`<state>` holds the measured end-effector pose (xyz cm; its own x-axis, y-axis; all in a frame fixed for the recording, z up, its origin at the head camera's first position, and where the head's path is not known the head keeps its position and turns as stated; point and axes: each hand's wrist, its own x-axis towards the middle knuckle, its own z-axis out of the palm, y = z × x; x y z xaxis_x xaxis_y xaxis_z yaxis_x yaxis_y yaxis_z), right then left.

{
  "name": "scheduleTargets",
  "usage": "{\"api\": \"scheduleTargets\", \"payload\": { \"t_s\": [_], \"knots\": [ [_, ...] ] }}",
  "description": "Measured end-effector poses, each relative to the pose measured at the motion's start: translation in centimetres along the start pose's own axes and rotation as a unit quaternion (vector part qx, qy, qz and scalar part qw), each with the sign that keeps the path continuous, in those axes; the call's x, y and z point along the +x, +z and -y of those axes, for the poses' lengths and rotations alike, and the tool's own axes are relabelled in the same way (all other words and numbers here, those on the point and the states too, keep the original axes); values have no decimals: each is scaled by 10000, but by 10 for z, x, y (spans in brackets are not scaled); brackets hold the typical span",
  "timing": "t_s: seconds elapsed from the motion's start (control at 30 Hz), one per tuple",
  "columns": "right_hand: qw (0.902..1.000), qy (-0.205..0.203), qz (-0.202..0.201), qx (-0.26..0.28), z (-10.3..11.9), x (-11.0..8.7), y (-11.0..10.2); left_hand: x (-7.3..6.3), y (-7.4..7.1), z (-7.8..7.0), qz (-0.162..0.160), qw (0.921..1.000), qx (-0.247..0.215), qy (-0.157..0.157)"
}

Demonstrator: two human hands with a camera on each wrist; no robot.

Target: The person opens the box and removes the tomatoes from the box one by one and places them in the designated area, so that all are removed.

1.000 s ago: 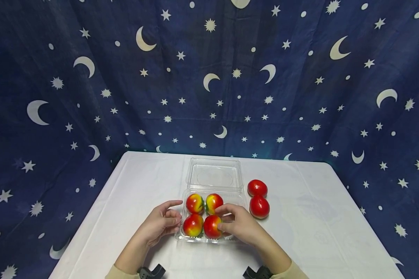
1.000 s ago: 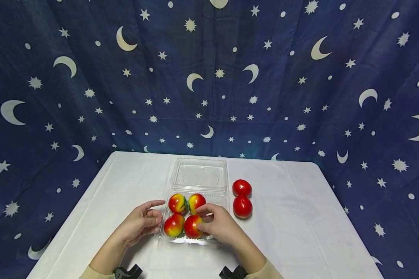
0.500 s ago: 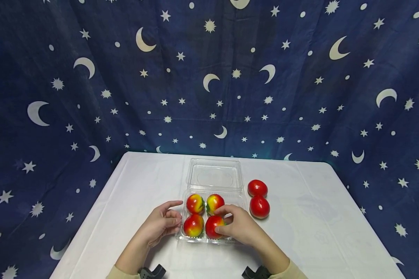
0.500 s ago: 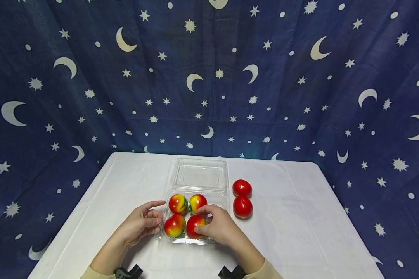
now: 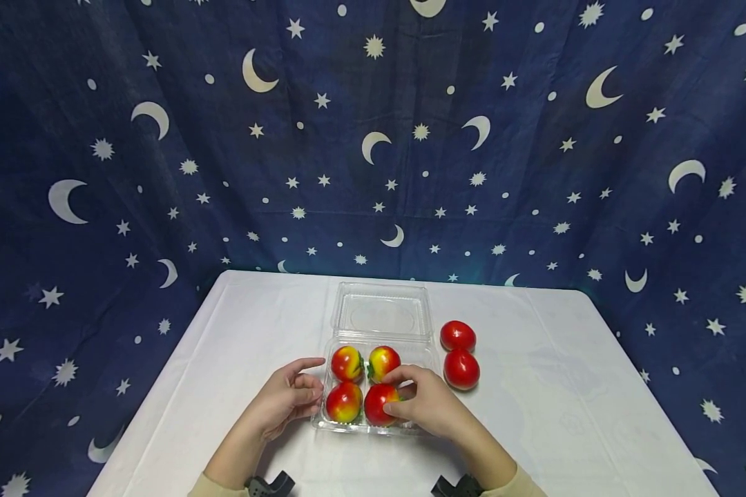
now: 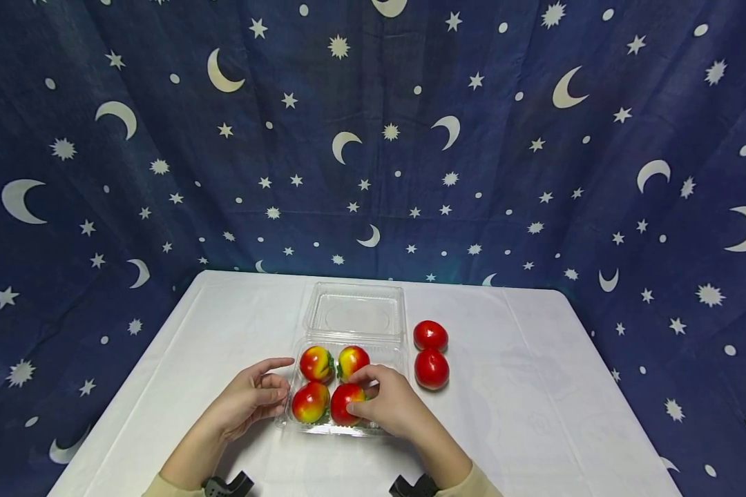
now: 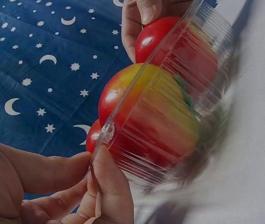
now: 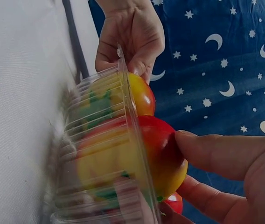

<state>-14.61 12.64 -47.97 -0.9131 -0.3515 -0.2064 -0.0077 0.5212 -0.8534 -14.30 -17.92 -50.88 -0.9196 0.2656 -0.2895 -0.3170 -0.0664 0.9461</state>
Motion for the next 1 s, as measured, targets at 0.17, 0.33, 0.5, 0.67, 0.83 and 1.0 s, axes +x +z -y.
{"api": "scheduleTargets", "payload": {
  "t_s": [0.17, 0.33, 0.5, 0.67, 0.83, 1.0],
  "knots": [
    [9994, 44, 103, 316, 0, 0, -3, -1, 0, -1, 19, 10000, 22, 49],
    [9983, 26, 153, 554, 1, -1, -6, -1, 1, -1, 23, 10000, 17, 35],
    [9972, -22, 137, 732, 4, -4, -10, -1, 1, 0, 25, 10000, 48, 38],
    [9956, -49, 77, 932, 5, -6, -15, -1, 1, -1, 12, 10000, 19, 15],
    [9900, -151, 228, 1383, 1, -7, -21, -1, 1, -1, 12, 10000, 17, 20],
    [9852, -198, 323, 1674, -3, -11, -28, 0, 0, -2, 8, 10000, -17, -12]
  ]
}}
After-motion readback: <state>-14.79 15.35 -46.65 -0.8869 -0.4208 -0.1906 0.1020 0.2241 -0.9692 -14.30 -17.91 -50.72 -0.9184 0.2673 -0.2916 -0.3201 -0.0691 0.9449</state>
